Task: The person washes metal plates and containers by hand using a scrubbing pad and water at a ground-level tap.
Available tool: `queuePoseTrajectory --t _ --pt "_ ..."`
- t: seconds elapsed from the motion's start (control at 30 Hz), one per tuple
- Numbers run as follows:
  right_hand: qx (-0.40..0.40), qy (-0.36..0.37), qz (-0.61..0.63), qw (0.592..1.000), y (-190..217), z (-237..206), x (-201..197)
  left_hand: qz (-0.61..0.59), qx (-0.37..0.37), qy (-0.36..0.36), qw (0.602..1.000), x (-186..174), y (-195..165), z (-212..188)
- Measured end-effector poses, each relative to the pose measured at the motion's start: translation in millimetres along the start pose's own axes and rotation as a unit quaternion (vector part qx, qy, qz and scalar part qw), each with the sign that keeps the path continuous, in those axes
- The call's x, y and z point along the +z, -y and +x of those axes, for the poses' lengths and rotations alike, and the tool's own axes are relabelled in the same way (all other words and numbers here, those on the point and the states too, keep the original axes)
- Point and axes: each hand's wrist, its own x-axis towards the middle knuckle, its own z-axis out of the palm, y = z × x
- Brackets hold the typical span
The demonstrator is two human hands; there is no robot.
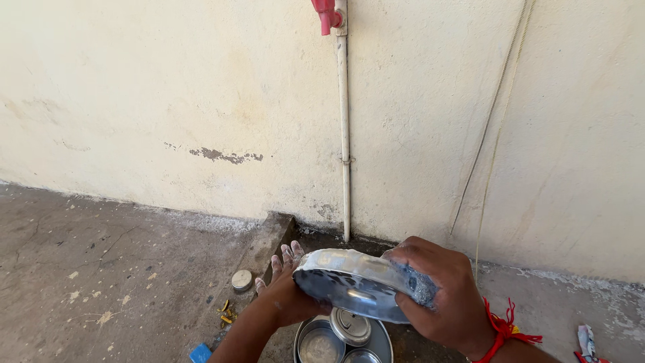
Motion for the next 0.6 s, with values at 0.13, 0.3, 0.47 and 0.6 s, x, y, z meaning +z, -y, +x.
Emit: queuePoseTrajectory --t 0.13,0.3,0.47,0.6 --pt "-0.004 0.039 0.038 0.998 -11 7 -15 -0.117 0.012 0.010 0.993 6 -2 -2" --pt "-0.016 0.058 0.100 0.993 -29 19 -42 -0.452 0.001 0.112 0.885 -7 -23 -6" --pt "-0.019 0.051 0.114 0.992 -43 20 -60 -0.476 -0.041 0.114 0.871 -16 -33 -2" --pt "0.001 0.041 0.133 0.990 -53 17 -68 -0.466 -0.116 0.111 0.870 -16 -33 8"
